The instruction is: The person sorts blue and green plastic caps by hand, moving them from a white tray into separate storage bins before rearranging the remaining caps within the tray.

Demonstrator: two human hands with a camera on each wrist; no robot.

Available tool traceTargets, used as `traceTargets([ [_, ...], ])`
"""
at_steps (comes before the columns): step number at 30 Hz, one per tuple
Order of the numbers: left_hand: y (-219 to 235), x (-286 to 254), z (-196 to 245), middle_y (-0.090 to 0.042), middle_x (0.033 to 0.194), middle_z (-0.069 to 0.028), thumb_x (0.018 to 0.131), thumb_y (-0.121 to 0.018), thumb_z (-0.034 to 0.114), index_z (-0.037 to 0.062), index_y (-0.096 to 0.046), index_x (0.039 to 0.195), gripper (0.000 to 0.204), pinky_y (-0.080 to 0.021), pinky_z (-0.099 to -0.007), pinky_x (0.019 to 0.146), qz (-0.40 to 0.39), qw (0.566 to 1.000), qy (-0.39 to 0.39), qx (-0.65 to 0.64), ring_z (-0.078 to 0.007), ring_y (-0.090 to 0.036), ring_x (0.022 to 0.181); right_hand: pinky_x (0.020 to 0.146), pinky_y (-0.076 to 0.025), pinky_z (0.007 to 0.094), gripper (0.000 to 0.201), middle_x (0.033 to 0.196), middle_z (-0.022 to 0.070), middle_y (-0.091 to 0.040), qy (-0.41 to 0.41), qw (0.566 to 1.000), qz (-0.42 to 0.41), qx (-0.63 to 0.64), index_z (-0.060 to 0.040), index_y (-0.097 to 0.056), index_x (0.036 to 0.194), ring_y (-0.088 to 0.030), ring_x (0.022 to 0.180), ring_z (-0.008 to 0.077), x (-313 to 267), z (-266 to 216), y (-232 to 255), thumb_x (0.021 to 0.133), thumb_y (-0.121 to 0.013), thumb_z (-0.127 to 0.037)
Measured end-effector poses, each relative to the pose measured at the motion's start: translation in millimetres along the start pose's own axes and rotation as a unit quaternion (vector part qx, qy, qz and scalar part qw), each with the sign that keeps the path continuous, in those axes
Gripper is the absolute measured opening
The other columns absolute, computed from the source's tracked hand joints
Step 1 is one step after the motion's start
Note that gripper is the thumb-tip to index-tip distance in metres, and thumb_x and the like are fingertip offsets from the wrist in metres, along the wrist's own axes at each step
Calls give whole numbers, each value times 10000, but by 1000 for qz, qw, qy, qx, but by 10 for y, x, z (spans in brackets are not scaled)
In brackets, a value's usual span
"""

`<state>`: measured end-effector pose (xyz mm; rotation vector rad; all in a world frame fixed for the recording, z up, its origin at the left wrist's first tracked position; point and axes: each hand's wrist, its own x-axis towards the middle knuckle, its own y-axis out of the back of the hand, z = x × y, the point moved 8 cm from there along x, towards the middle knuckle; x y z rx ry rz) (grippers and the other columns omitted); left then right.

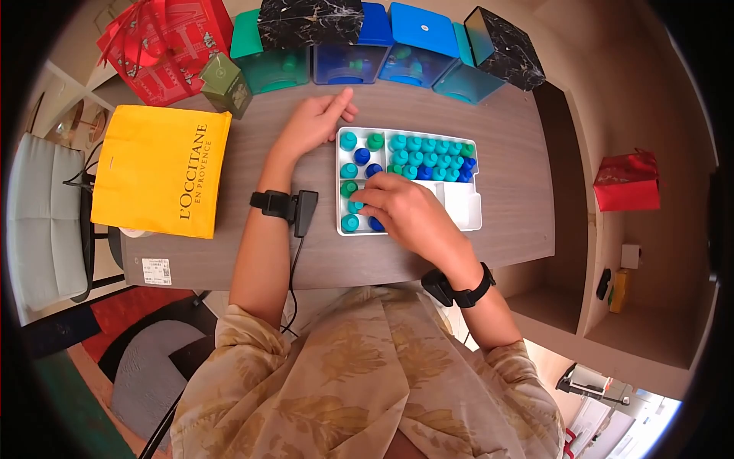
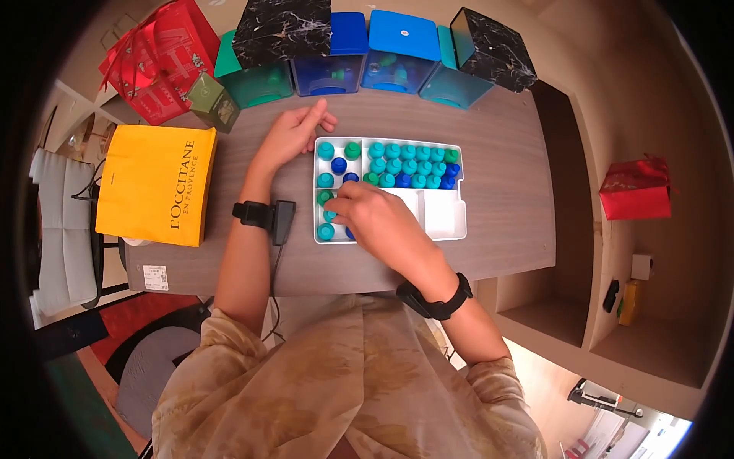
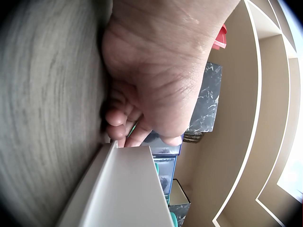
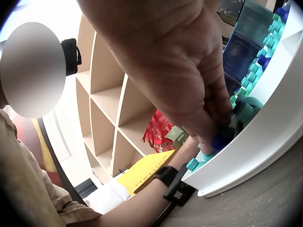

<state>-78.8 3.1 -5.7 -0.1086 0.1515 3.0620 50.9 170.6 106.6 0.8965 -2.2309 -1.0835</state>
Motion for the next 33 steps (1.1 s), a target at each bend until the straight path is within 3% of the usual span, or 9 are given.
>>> traceTargets([
  [3,7,-3,0,-733,896,-37,1070,-552,597,-13,-761,1039,646,-476,-253,569,1,1000,-1,-2,-94,-559,594,786,-583,407,223,1051,117,-718,-14,998,41,39,-55,-789,1108,-712,932,316,-42,-69,224,886,-784,-32],
  [6,11,-17,12,-736,901,-41,1070,-550,598,-14,-762,1042,648,-478,-253,572,5,1000,2,3,-95,-560,596,794,-569,416,190,1027,126,-724,-69,984,146,73,-49,-785,1098,-704,927,336,-191,-49,638,908,-770,-49],
  [9,4,-1,1,-741,909,-46,1071,-548,596,-16,-765,1051,650,-479,-254,574,3,1000,6,10,-97,-563,598,800,-574,401,185,1043,134,-732,-178,969,157,65,-62,-790,1103,-712,914,338,-445,258,768,919,-779,-74],
  [12,5,4,-6,-743,911,-50,1071,-547,595,-18,-767,1059,652,-480,-254,574,3,1000,4,12,-99,-565,600,805,-579,402,184,1034,135,-732,-179,978,105,5,-57,-788,1099,-715,892,346,-560,496,624,917,-779,-75],
  [18,12,-3,-3,-742,902,-50,1070,-547,596,-19,-769,1058,654,-480,-256,572,6,1000,-4,13,-100,-568,598,814,-586,427,252,1105,131,-713,-155,979,129,-16,-73,-771,1150,-714,938,355,-560,594,404,900,-778,-49],
  [26,19,-19,24,-737,893,-39,1073,-547,589,-13,-769,1044,643,-479,-256,570,8,1000,0,17,-96,-569,598,838,-587,438,368,1194,152,-671,-192,972,137,14,-55,-720,1225,-708,984,364,-651,631,408,869,-774,25],
  [30,10,-5,-4,-735,889,-31,1072,-553,588,-10,-768,1035,637,-478,-253,569,8,1000,1,8,-92,-565,592,888,-575,446,359,1193,158,-672,-163,975,145,-49,-43,-715,1229,-689,1056,371,-622,498,477,879,-776,6],
  [33,13,-11,10,-734,887,-29,1072,-556,585,-9,-767,1032,632,-476,-251,568,8,1000,0,7,-90,-563,589,926,-562,452,356,1197,165,-675,-143,976,161,-13,-49,-710,1244,-667,1101,387,-516,311,558,895,-771,-13],
])
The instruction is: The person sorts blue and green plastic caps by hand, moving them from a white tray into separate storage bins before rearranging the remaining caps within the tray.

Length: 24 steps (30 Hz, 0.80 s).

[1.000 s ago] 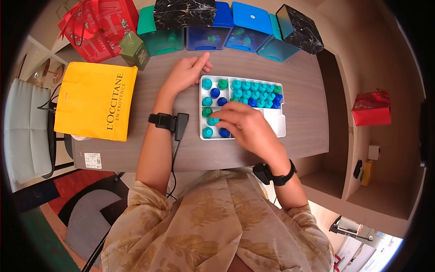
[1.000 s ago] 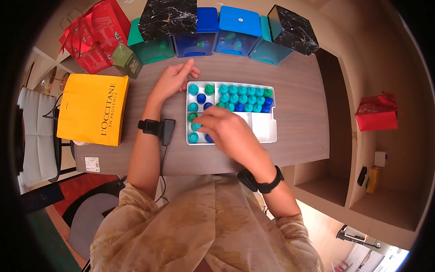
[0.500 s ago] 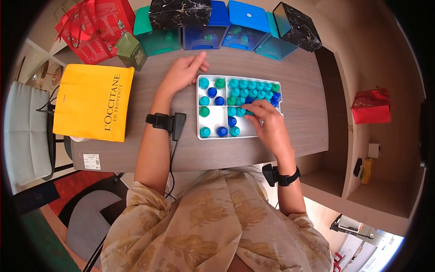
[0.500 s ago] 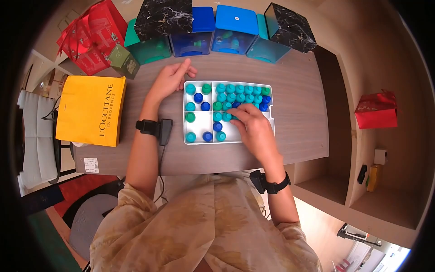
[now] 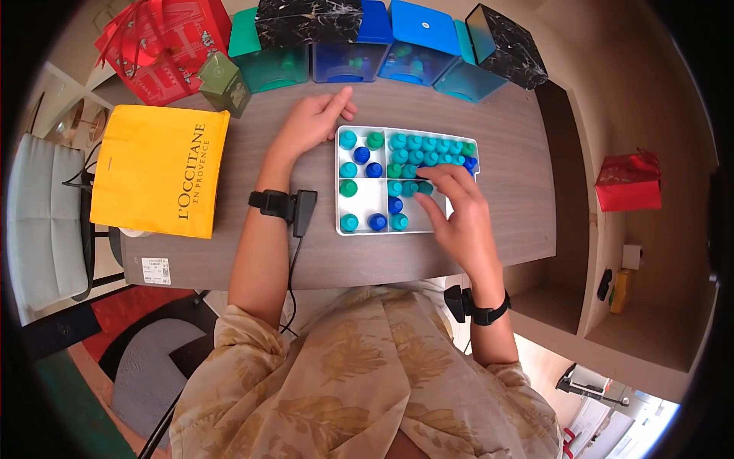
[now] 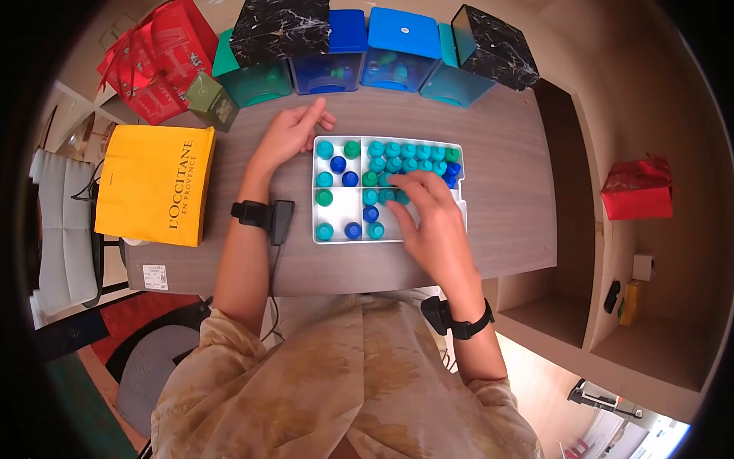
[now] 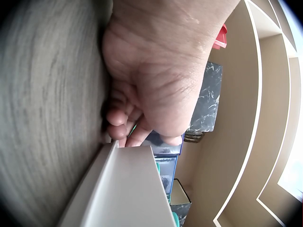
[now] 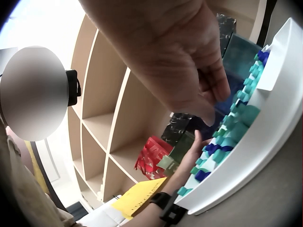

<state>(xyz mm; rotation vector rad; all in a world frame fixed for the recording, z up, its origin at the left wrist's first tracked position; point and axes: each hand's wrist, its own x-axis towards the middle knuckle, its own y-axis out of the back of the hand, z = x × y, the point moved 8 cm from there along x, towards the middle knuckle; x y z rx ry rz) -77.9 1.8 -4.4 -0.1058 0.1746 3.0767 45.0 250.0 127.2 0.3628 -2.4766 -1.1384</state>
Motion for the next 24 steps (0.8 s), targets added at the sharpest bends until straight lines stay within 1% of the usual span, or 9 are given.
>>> traceTargets([
  [3,-4,-2,4,-734,885,-28,1072,-559,582,-8,-767,1030,627,-474,-250,565,-2,1000,1,-1,-87,-561,588,935,-557,425,311,1178,145,-704,61,997,-34,44,-55,-729,1225,-682,1103,367,125,-319,-170,920,-787,-71],
  [4,-5,-1,8,-733,884,-28,1072,-560,581,-8,-767,1030,626,-473,-250,563,-3,1000,1,-1,-86,-561,588,968,-547,433,305,1257,150,-685,71,993,-74,63,-47,-718,1232,-663,1152,376,156,-372,-287,935,-773,-95],
  [7,1,-16,17,-734,884,-28,1072,-561,579,-9,-768,1031,624,-472,-251,562,2,1000,-2,-2,-86,-560,587,996,-533,445,321,1318,147,-648,120,981,-128,78,-45,-702,1252,-650,1174,378,179,-517,-600,943,-763,-105],
  [8,-1,-16,12,-734,884,-29,1072,-561,580,-10,-768,1032,626,-473,-252,563,1,1000,-1,-5,-87,-559,588,985,-534,445,311,1345,140,-615,131,976,-157,78,-44,-694,1244,-646,1169,367,170,-521,-697,948,-756,-117],
  [11,-2,-25,35,-734,881,-31,1071,-561,584,-14,-767,1033,633,-474,-254,566,2,1000,0,-9,-89,-557,590,940,-543,462,267,1277,127,-608,107,961,-239,92,-5,-697,1170,-637,1144,365,172,-503,-770,917,-752,-71],
  [14,-12,-28,45,-734,892,-29,1079,-549,577,-8,-769,1048,626,-468,-248,561,-2,1000,-5,0,-79,-547,589,919,-541,468,245,1262,112,-610,113,947,-287,90,-10,-697,1148,-644,1122,360,145,-526,-739,922,-753,-89],
  [16,-17,-3,27,-734,919,-23,1098,-527,553,7,-773,1076,600,-455,-235,545,-9,1000,-7,6,-59,-532,583,905,-543,469,230,1246,110,-614,126,946,-283,98,-14,-701,1139,-653,1093,368,145,-511,-768,929,-749,-96],
  [20,-14,1,-2,-736,920,-21,1101,-520,552,9,-773,1082,600,-456,-232,549,-10,1000,-2,4,-58,-532,586,874,-549,475,182,1213,106,-618,142,946,-273,99,-12,-709,1105,-674,1021,381,159,-537,-803,942,-733,-90],
  [24,-19,7,6,-736,923,-22,1101,-519,556,8,-773,1084,604,-452,-228,548,-10,1000,-1,4,-56,-530,585,842,-559,466,160,1221,105,-623,143,953,-257,70,-4,-716,1083,-691,984,369,137,-534,-803,943,-730,-80],
])
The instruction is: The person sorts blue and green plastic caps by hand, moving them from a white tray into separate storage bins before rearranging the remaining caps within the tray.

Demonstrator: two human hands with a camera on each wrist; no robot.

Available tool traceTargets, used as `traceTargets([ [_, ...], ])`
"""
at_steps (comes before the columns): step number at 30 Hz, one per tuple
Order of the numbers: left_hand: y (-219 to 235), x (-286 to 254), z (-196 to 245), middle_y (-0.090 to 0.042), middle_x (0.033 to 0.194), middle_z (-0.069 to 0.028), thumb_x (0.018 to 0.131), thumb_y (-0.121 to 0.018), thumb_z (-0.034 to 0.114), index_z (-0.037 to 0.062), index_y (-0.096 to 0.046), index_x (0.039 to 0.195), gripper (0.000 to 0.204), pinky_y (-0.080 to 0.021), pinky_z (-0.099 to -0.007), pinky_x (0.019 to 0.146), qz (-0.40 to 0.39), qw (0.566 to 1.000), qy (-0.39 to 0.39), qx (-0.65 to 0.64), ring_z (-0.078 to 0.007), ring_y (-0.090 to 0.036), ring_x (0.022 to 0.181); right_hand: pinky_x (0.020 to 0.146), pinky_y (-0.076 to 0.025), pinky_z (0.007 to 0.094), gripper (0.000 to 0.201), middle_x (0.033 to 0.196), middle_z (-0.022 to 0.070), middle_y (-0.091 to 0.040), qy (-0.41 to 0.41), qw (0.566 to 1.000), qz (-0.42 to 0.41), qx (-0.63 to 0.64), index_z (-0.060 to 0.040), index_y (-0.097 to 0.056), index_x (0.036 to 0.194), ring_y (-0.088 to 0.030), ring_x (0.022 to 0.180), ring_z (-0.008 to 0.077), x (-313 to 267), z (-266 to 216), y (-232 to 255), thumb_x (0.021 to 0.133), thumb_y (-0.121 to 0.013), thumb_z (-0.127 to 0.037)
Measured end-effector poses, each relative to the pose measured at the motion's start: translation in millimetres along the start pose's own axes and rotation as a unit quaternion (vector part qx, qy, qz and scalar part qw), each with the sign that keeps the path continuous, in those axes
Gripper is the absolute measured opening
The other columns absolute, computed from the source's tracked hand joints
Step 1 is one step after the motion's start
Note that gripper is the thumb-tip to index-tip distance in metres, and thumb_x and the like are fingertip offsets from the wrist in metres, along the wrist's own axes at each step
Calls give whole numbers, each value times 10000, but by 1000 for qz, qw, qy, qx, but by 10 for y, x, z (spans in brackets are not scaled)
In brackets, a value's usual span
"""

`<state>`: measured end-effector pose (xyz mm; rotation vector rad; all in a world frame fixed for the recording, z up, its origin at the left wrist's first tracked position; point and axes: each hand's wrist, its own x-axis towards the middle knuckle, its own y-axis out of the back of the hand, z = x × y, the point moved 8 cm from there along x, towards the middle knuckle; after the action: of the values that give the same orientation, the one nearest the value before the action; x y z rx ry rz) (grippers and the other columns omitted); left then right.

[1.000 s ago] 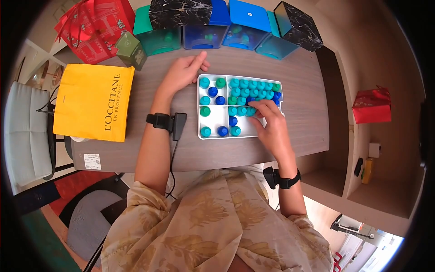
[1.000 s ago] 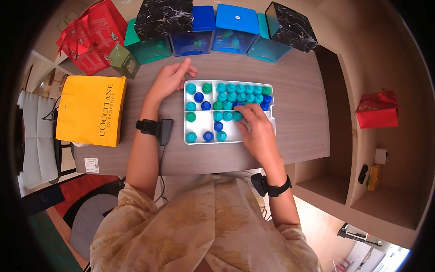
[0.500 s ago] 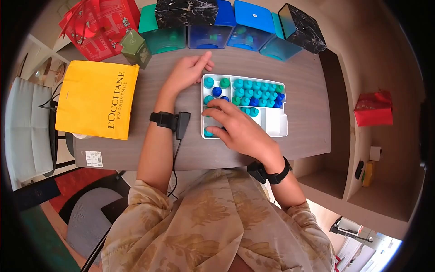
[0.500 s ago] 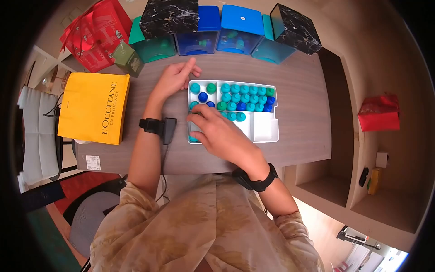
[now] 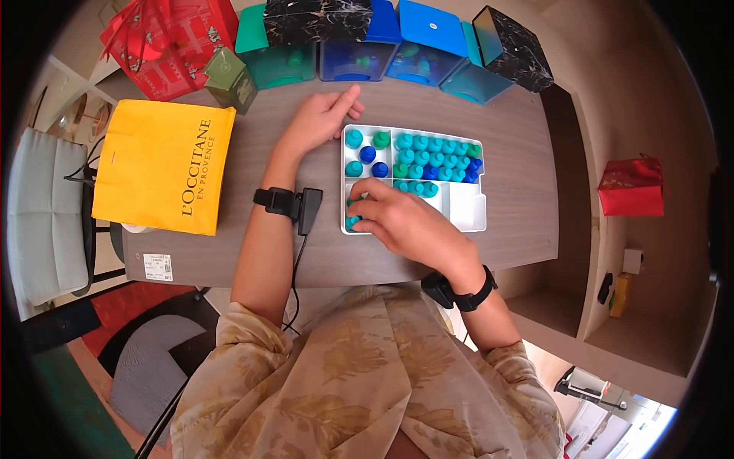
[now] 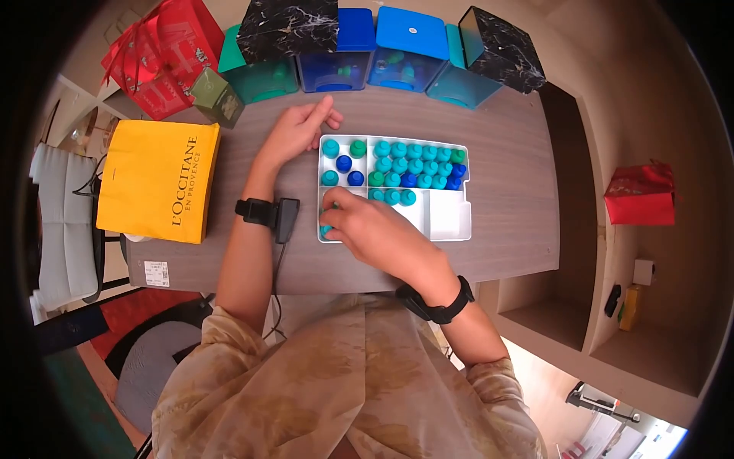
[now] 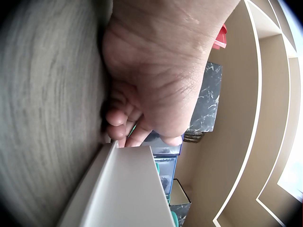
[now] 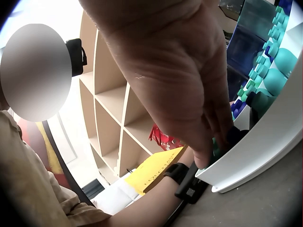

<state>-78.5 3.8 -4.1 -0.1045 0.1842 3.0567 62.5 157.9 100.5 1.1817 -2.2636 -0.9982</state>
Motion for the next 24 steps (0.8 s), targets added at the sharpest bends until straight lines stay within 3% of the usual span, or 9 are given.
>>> traceTargets([
  [5,-6,-9,4,-734,926,-21,1100,-520,560,14,-772,1076,601,-445,-222,546,-2,1000,-2,0,-54,-525,583,802,-565,459,120,1186,111,-622,-11,999,34,-39,3,-708,1057,-696,972,357,-59,-24,46,949,-703,-51],
  [8,5,-12,-2,-731,926,-20,1099,-518,565,20,-772,1073,602,-444,-222,547,2,1000,1,-3,-53,-524,583,796,-568,439,142,1198,109,-642,1,996,89,-2,6,-712,1082,-701,960,351,-144,-164,343,946,-714,-38],
  [11,-4,-12,-9,-733,919,-26,1085,-531,583,10,-772,1063,622,-454,-233,558,4,1000,9,-5,-65,-534,591,796,-565,423,169,1218,111,-660,-35,986,165,-11,-2,-723,1109,-702,935,347,-394,-176,778,943,-734,-32],
  [14,3,-7,-1,-735,912,-32,1072,-546,599,-4,-771,1055,644,-465,-243,567,8,1000,11,2,-77,-545,597,793,-558,424,181,1234,119,-666,-114,976,179,-38,-12,-736,1122,-701,911,350,-729,42,991,942,-744,-24],
  [19,9,-13,-2,-728,925,-22,1091,-523,584,10,-770,1075,625,-441,-221,539,9,1000,13,12,-50,-520,581,814,-573,449,153,1232,124,-663,-144,980,129,-51,-8,-735,1100,-713,942,368,-930,310,812,948,-733,-28],
  [24,15,-22,21,-738,901,-37,1066,-552,600,-11,-775,1050,651,-477,-255,569,12,1000,8,8,-93,-559,593,856,-584,463,157,1262,122,-657,-180,976,109,-53,-4,-726,1091,-712,995,377,-930,421,692,935,-711,-2],
])
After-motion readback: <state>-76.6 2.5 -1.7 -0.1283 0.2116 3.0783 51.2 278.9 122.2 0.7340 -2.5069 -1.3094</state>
